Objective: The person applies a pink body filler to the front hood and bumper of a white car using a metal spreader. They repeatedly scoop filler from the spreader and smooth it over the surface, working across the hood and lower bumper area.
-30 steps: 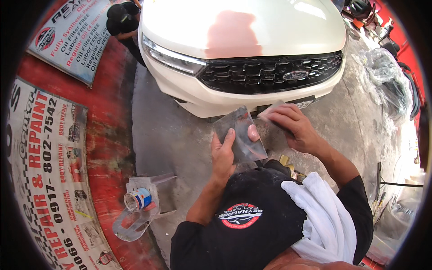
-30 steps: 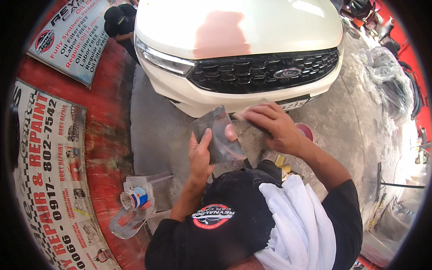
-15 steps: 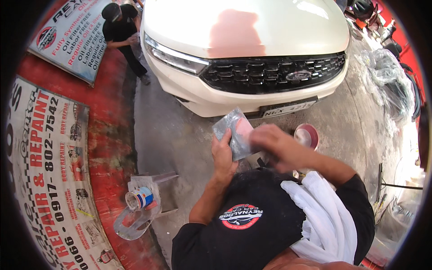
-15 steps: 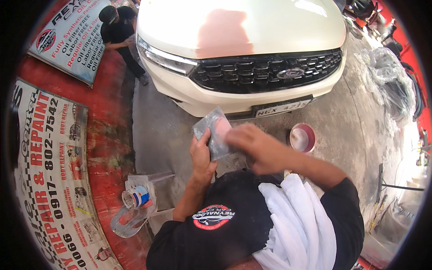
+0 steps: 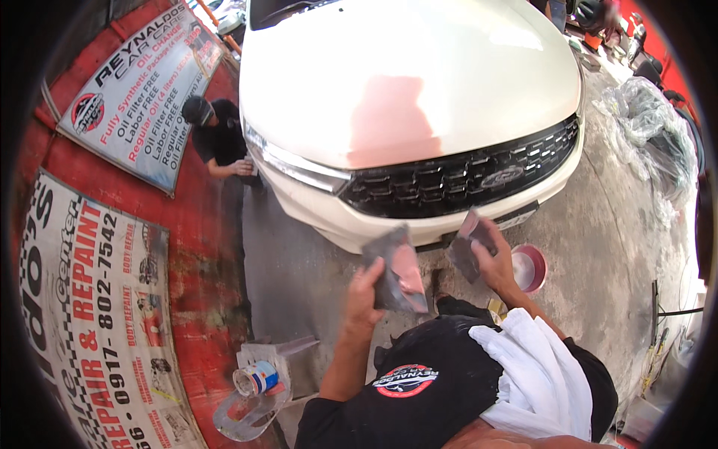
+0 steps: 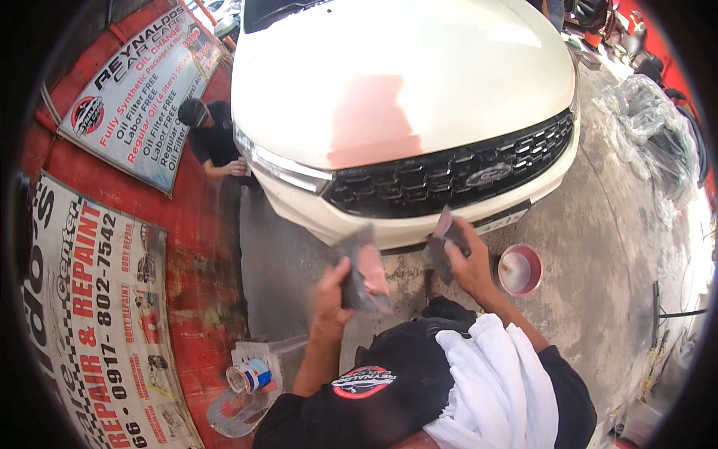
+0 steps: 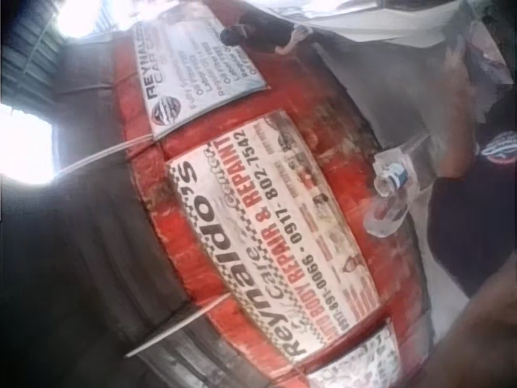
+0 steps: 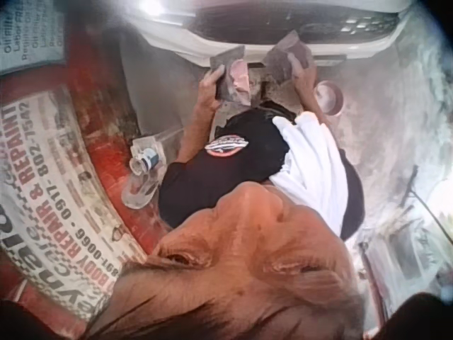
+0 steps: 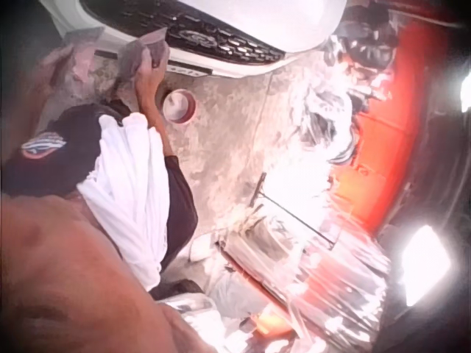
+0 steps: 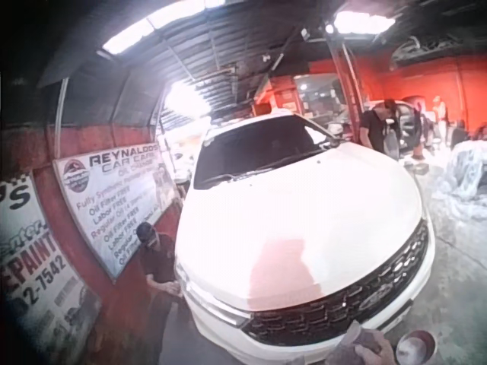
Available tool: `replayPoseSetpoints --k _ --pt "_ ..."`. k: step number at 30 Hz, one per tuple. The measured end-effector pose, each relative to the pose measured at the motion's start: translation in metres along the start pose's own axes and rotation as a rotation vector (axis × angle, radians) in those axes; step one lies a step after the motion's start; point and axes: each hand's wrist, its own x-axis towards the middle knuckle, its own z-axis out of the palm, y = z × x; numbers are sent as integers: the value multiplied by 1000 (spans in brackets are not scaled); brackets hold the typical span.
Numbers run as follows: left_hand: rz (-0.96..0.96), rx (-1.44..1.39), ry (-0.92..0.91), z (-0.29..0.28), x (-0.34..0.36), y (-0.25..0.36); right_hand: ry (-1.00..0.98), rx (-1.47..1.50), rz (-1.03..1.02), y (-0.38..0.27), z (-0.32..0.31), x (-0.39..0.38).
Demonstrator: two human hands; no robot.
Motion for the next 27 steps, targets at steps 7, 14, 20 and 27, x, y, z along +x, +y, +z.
replayPoseSetpoints --k 7,14,20,27 --pt "-165 -25 -163 25 70 -25 150 722 341 18 41 100" --pt "-40 -93 -82 27 100 12 -119 644 305 -11 89 138" --pt "-75 -29 -51 -9 135 47 108 792 282 -13 124 176" --pt "195 12 182 -73 190 167 275 1047 342 -32 140 221"
